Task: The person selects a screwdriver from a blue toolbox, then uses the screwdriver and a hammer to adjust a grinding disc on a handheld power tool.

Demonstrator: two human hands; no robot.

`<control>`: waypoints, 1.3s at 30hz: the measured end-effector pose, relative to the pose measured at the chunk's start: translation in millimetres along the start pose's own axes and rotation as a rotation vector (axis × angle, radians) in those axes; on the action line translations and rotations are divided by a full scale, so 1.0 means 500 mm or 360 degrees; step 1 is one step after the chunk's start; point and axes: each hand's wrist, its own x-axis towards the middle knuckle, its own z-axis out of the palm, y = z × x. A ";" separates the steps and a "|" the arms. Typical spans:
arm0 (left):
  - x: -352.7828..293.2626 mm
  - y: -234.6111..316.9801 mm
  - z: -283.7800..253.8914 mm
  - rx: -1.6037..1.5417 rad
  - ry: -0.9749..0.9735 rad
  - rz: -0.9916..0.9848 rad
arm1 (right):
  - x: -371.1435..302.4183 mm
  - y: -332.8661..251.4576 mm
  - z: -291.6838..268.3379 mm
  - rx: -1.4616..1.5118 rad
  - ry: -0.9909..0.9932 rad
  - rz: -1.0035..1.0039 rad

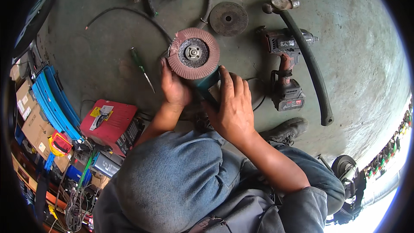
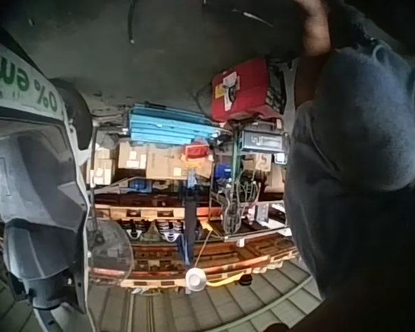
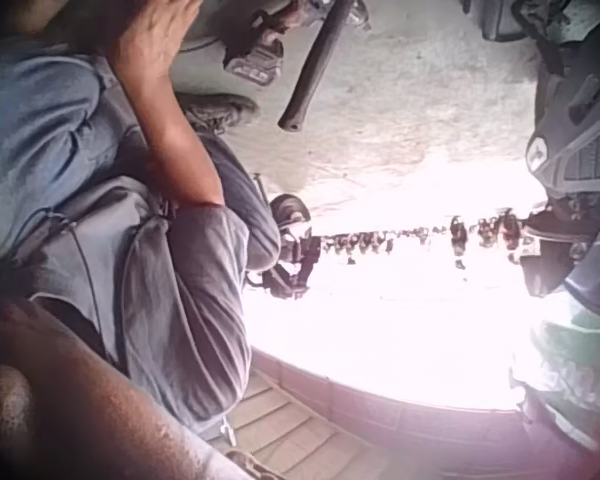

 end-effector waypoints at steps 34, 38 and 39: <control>0.011 0.032 0.108 -0.0007 -0.0366 -0.0528 | 0.017 -0.049 -0.126 -0.0110 0.0651 -0.0416; 0.006 0.037 0.115 0.0040 -0.0535 -0.0414 | 0.027 -0.050 -0.128 -0.0178 0.0628 -0.0398; 0.008 0.037 0.117 0.0024 -0.0512 -0.0455 | 0.028 -0.052 -0.130 -0.0186 0.0577 -0.0407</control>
